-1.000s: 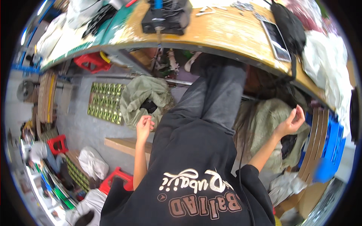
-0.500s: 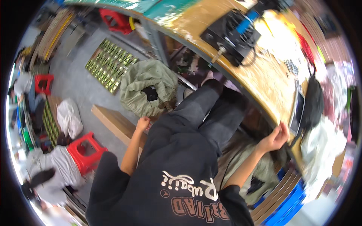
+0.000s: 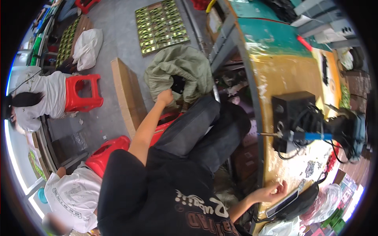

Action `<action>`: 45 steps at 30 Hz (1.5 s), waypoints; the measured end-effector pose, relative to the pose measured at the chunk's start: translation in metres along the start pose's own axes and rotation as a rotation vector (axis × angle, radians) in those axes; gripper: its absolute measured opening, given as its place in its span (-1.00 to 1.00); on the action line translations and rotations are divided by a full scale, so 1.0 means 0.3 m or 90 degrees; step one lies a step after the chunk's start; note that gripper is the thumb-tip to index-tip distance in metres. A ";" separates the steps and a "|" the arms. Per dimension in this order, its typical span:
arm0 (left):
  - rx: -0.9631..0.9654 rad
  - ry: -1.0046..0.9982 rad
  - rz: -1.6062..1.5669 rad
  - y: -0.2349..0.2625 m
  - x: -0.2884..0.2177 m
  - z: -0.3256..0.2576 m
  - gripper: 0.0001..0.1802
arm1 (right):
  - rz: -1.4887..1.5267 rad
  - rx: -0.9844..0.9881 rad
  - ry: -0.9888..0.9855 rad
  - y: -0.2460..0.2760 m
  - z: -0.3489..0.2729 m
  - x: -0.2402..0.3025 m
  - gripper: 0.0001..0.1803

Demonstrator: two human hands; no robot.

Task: The person inserts small metal pins into a black plastic electronic housing by hand.

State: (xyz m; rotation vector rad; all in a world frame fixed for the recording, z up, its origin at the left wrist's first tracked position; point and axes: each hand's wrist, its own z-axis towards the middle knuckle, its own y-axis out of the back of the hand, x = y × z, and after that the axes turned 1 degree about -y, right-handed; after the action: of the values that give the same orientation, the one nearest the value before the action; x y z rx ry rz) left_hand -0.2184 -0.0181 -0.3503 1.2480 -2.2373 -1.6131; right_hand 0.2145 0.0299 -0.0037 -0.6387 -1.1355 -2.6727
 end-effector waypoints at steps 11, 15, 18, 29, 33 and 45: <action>-0.044 -0.340 0.293 -0.139 0.041 0.339 -0.79 | -0.162 -0.056 0.047 -0.091 0.022 -0.008 -0.79; -0.020 -0.503 0.429 -0.215 0.066 0.497 -0.77 | -0.157 -0.042 0.064 -0.080 0.020 -0.030 -0.78; 0.039 -0.403 0.514 -0.282 0.114 0.586 -0.68 | -0.151 -0.026 0.066 -0.057 0.020 -0.055 -0.75; 0.299 -0.364 0.873 -0.382 0.131 0.573 -0.62 | -0.138 -0.003 0.093 -0.028 0.014 -0.095 -0.76; 0.203 -0.298 0.686 -0.362 0.173 0.563 -0.66 | -0.168 0.016 0.041 -0.069 0.014 -0.050 -0.77; 0.033 -0.573 -0.065 0.210 0.038 0.381 -0.61 | -0.182 -0.028 0.039 -0.074 0.025 -0.021 -0.79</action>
State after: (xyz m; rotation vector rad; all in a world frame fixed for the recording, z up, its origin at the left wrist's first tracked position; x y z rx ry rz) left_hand -0.3202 0.0646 -0.3507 0.6973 -2.6912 -2.5364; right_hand 0.2157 0.0506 -0.0162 -0.4243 -1.2371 -2.9385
